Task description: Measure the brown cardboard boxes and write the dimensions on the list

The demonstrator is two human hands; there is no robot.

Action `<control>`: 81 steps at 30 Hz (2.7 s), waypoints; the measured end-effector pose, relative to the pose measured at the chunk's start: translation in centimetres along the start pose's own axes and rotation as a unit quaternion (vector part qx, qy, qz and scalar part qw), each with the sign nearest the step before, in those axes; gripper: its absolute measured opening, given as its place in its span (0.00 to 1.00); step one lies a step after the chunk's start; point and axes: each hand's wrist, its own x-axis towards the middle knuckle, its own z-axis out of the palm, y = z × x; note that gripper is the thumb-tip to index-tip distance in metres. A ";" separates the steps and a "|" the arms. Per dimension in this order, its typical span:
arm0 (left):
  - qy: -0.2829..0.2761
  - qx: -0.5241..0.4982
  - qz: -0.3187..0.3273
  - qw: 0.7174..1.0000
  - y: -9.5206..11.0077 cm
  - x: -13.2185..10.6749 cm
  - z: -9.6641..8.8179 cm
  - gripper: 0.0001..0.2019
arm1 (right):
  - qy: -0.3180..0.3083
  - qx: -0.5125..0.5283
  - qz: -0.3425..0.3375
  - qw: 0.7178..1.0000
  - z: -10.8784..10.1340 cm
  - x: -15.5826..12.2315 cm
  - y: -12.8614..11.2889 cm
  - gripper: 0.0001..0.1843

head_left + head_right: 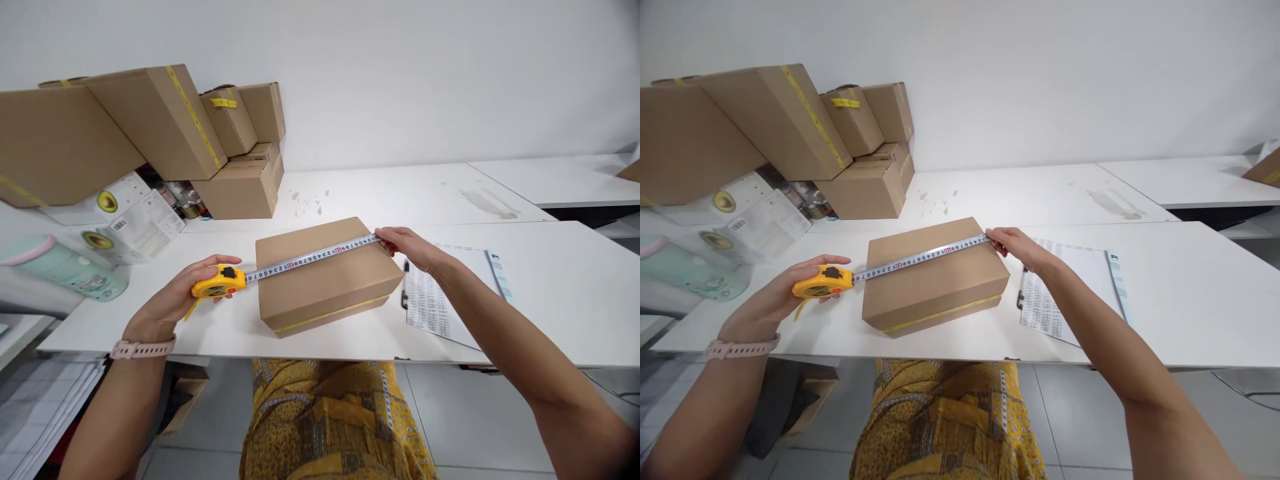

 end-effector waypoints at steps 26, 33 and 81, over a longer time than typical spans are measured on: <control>-0.105 -0.002 -0.024 0.994 0.8 1.1 -0.7 0.28 | -0.018 0.006 0.129 0.992 2.7 0.4 0.2 0.35; -0.107 0.003 -0.018 0.994 1.0 1.0 -0.4 0.26 | -0.019 0.012 0.123 0.992 2.8 0.5 0.3 0.33; -0.194 -0.380 -0.069 0.902 -3.1 -6.6 20.8 0.25 | 0.026 -0.190 -0.016 0.981 4.8 5.6 -5.8 0.17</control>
